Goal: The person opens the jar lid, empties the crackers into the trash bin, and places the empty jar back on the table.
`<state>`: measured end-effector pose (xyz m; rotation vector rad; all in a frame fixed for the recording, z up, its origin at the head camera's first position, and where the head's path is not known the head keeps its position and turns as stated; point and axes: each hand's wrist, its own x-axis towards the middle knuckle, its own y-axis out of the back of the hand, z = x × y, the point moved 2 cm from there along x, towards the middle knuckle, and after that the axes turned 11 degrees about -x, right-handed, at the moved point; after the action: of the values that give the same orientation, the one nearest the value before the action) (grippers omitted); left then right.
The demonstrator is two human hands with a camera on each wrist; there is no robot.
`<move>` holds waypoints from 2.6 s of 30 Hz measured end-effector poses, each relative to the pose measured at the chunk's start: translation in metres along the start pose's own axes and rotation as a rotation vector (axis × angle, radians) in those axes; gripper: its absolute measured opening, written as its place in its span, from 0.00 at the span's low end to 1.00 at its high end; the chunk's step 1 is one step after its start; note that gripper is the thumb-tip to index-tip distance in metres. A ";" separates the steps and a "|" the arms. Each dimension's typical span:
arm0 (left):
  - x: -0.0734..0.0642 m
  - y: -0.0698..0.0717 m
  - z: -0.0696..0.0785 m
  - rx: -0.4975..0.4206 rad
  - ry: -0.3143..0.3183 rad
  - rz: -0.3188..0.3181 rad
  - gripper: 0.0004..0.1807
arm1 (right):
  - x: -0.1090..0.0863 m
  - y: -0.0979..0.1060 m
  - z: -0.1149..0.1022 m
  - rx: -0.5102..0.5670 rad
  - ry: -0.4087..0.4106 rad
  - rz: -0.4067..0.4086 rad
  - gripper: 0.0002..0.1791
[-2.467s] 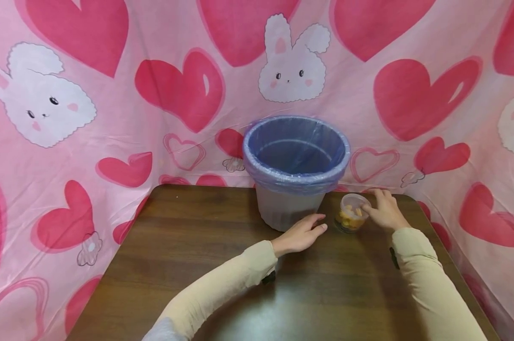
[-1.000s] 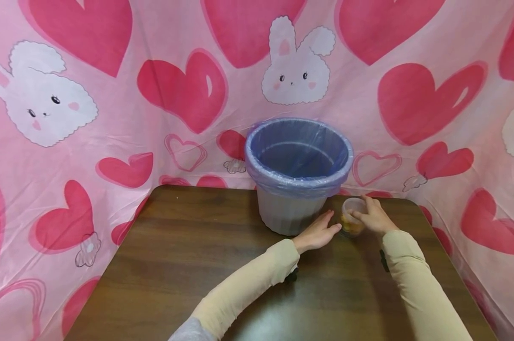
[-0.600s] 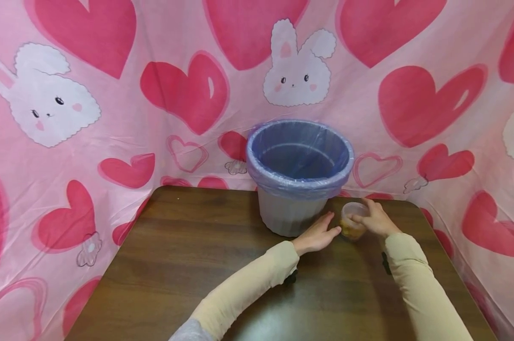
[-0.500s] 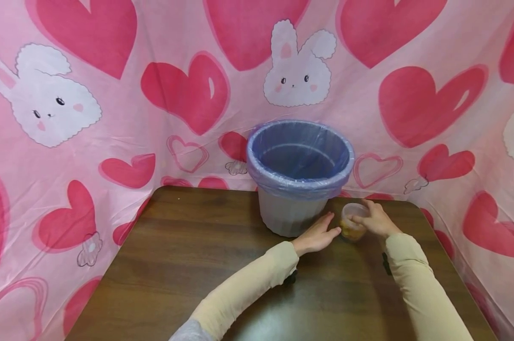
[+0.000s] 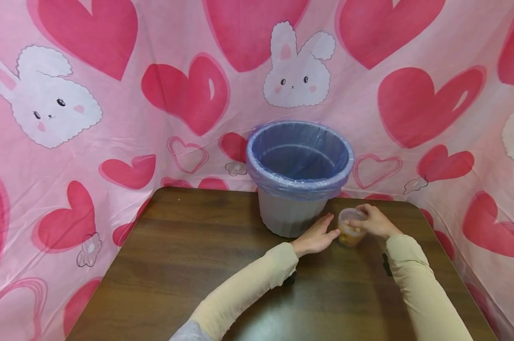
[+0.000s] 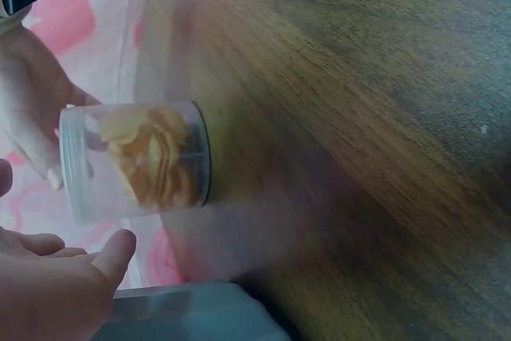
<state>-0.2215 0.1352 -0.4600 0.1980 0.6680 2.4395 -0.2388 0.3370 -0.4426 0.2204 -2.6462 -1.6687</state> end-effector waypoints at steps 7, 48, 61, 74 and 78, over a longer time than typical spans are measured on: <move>0.001 -0.001 0.000 0.013 -0.017 0.008 0.31 | -0.002 -0.003 0.001 0.006 -0.003 -0.031 0.32; -0.003 -0.012 -0.001 0.144 -0.111 -0.054 0.42 | -0.011 -0.012 0.000 0.263 0.004 -0.220 0.20; -0.004 -0.010 -0.006 0.298 -0.191 0.015 0.39 | -0.019 -0.020 0.002 0.402 -0.014 -0.228 0.19; -0.005 -0.005 -0.009 0.332 -0.208 0.033 0.42 | -0.028 -0.031 -0.004 0.412 0.015 -0.150 0.20; -0.006 -0.003 -0.009 0.317 -0.209 0.007 0.46 | -0.030 -0.034 -0.008 0.427 0.051 -0.138 0.20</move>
<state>-0.2174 0.1304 -0.4690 0.5727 0.9550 2.2662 -0.2047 0.3193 -0.4679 0.4475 -2.9742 -1.0816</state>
